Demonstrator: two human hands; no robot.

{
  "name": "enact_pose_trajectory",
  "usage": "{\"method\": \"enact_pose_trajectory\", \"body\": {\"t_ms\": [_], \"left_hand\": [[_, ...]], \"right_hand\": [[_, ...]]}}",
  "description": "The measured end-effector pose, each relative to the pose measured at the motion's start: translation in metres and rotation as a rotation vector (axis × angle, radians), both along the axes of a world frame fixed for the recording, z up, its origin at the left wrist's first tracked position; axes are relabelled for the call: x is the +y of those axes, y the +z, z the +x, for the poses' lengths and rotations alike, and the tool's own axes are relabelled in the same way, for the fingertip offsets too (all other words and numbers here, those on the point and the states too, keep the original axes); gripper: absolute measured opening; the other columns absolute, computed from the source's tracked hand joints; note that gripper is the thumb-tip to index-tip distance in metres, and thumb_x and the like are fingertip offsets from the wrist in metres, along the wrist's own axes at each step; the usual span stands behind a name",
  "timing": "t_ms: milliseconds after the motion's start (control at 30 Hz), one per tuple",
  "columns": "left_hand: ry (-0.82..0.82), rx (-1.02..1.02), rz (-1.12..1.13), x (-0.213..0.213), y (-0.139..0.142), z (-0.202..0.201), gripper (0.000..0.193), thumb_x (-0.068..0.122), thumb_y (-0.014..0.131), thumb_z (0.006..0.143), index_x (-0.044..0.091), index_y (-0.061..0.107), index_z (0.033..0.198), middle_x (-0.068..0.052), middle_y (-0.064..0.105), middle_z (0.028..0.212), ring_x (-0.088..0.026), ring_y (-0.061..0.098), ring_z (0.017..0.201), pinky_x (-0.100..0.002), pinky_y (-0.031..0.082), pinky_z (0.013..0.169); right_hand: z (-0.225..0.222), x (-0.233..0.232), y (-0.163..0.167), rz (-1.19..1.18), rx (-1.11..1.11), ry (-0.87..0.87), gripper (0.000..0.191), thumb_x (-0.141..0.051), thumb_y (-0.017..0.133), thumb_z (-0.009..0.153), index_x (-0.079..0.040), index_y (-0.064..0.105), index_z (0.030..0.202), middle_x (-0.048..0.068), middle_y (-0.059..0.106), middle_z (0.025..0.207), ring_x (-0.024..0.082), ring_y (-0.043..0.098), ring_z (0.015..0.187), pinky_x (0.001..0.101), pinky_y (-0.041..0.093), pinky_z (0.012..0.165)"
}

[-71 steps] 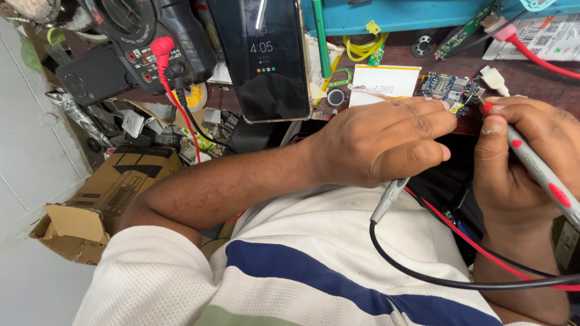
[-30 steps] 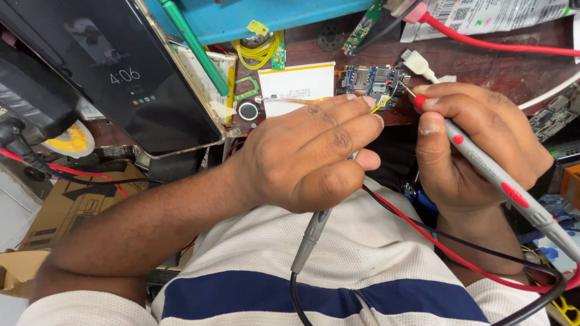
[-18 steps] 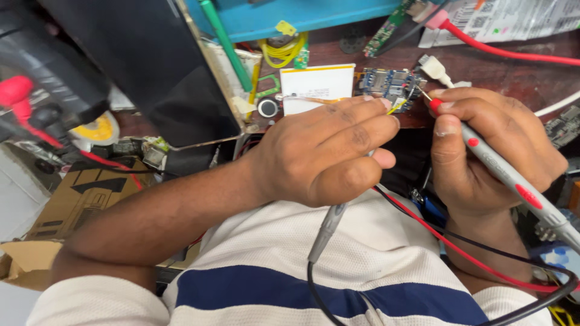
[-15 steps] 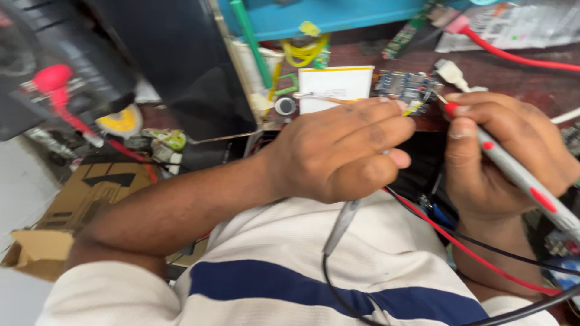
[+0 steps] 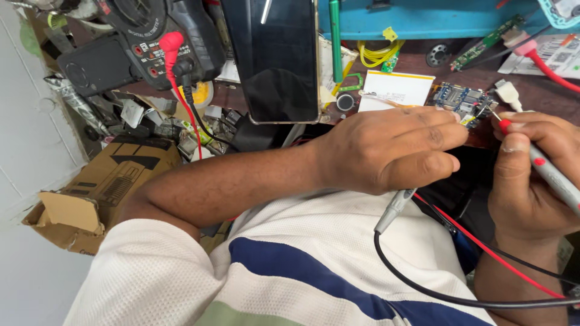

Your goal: The person sits at a cluttered repair workbench and solders a small circuit board. They strip and position a wire, use a soldering iron on the board, hold components with tweezers, and probe the board with multimeter test leads.

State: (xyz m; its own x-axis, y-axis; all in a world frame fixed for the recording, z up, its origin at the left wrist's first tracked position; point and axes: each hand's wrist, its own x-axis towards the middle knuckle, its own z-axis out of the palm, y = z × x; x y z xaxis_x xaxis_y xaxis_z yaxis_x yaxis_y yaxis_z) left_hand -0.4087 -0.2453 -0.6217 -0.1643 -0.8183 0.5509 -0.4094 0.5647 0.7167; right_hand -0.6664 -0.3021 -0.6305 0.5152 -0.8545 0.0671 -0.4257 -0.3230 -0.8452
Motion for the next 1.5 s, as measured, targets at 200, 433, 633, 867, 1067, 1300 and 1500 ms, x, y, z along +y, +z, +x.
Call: {"method": "enact_pose_trajectory", "body": {"t_ms": [200,433,633,867,1067,1300,1500], "left_hand": [[-0.021,-0.028,0.0,-0.003,0.006,0.001,0.023,0.007,0.071,0.102,0.002,0.051,0.111,-0.019,0.066,0.118,-0.038,0.071,0.111,-0.044,0.063,0.097],[-0.032,-0.039,-0.031,-0.014,0.005,-0.001,0.035,0.0,0.074,0.101,0.003,0.04,0.104,-0.021,0.065,0.115,-0.041,0.07,0.108,-0.046,0.062,0.089],[-0.051,-0.035,-0.026,-0.016,0.001,0.0,0.037,0.001,0.073,0.103,0.005,0.036,0.106,-0.021,0.065,0.115,-0.042,0.069,0.109,-0.047,0.063,0.09],[-0.056,-0.026,0.011,-0.016,-0.001,0.001,0.036,0.002,0.072,0.104,0.006,0.036,0.107,-0.021,0.065,0.117,-0.041,0.07,0.111,-0.046,0.064,0.091],[-0.052,-0.025,0.015,-0.016,-0.002,0.001,0.035,0.003,0.071,0.105,0.006,0.037,0.108,-0.021,0.065,0.118,-0.041,0.07,0.111,-0.046,0.064,0.09],[-0.05,-0.031,0.015,-0.014,-0.002,0.0,0.035,0.002,0.071,0.106,0.006,0.036,0.108,-0.02,0.065,0.117,-0.041,0.07,0.112,-0.046,0.064,0.091],[-0.052,-0.032,0.012,-0.014,-0.001,0.0,0.035,0.002,0.071,0.105,0.006,0.036,0.108,-0.021,0.065,0.118,-0.041,0.07,0.111,-0.046,0.064,0.09]], "right_hand": [[0.018,-0.012,0.022,-0.148,0.051,0.077,0.009,0.008,0.066,0.116,0.011,0.065,0.108,0.021,0.074,0.111,0.028,0.072,0.101,0.0297,0.056,0.093],[0.026,-0.02,0.033,-0.148,0.037,0.069,0.005,0.007,0.067,0.11,0.011,0.066,0.107,0.021,0.073,0.106,0.027,0.076,0.1,0.0306,0.061,0.093],[0.027,-0.024,0.033,-0.109,0.072,0.063,0.005,0.007,0.065,0.112,0.011,0.065,0.108,0.02,0.074,0.107,0.025,0.076,0.099,0.0284,0.061,0.091],[0.026,-0.024,0.027,-0.107,0.059,0.055,0.006,0.005,0.067,0.113,0.01,0.066,0.11,0.02,0.074,0.108,0.025,0.076,0.098,0.0281,0.061,0.091],[0.024,-0.023,0.026,-0.118,0.07,0.063,0.007,0.004,0.068,0.114,0.009,0.066,0.109,0.02,0.074,0.106,0.025,0.077,0.098,0.0283,0.062,0.09],[0.025,-0.022,0.027,-0.129,0.078,0.065,0.007,0.004,0.068,0.115,0.008,0.066,0.11,0.019,0.074,0.106,0.025,0.077,0.1,0.0287,0.062,0.091],[0.024,-0.022,0.027,-0.139,0.083,0.077,0.007,0.004,0.068,0.115,0.008,0.066,0.11,0.019,0.074,0.106,0.026,0.077,0.101,0.0293,0.062,0.092]]}}
